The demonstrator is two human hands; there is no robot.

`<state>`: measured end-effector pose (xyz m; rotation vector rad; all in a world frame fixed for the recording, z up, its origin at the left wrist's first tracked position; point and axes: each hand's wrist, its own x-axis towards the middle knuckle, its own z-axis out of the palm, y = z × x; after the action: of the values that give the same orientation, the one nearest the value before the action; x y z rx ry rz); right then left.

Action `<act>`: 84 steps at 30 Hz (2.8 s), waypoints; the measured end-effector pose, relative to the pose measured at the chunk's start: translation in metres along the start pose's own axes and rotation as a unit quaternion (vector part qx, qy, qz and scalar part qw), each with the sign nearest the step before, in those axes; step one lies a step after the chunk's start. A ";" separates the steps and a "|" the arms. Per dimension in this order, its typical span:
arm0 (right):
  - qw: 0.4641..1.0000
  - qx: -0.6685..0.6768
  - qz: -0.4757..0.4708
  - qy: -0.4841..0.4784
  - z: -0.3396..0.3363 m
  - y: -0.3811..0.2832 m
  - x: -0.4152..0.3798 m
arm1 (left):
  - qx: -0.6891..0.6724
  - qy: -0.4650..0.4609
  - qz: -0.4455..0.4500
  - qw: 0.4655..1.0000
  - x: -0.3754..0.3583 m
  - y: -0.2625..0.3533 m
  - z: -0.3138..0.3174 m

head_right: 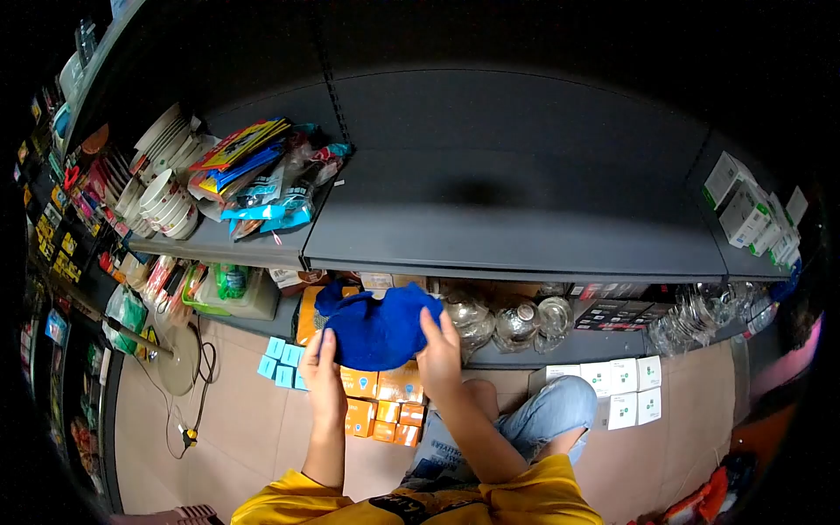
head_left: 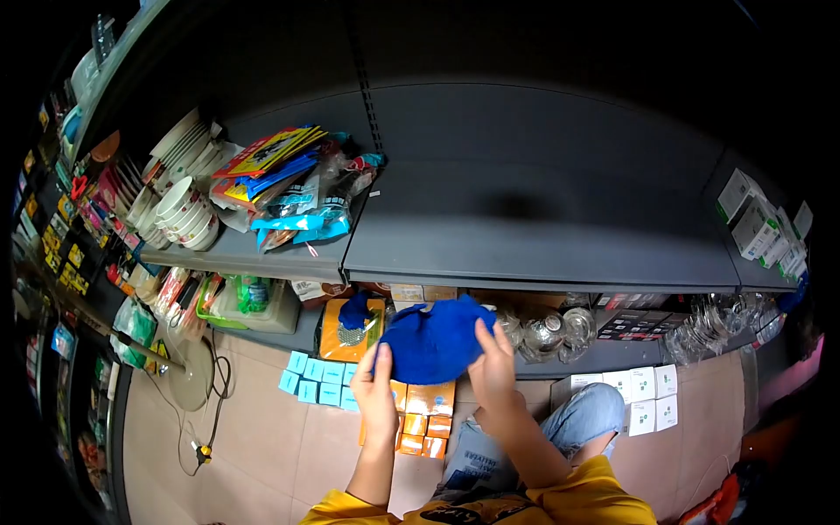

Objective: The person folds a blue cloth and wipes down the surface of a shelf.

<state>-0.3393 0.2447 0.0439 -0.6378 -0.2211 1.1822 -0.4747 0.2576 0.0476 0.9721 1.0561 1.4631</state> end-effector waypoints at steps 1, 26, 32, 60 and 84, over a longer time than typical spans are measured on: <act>1.000 0.012 0.004 -0.027 -0.001 -0.006 0.002 | -0.020 0.009 -0.008 1.000 0.001 -0.003 -0.006; 0.799 -0.565 -0.106 -0.178 -0.001 -0.008 -0.004 | -0.320 -0.151 -0.256 0.900 -0.019 -0.041 0.011; 0.848 -0.506 -0.037 -0.152 -0.009 -0.017 0.006 | -0.351 -0.131 -0.280 0.884 -0.019 -0.039 0.020; 0.831 -0.466 -0.300 0.036 -0.023 -0.108 0.002 | 0.056 -0.264 0.058 0.961 0.017 -0.001 0.069; 0.400 -0.845 -0.350 -0.064 -0.055 -0.139 0.089 | 0.324 -0.247 0.550 0.729 0.082 -0.033 0.157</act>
<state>-0.1689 0.2749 0.0642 -1.9190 -1.7880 -0.3289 -0.3267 0.3599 0.0636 2.6566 0.5196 1.5124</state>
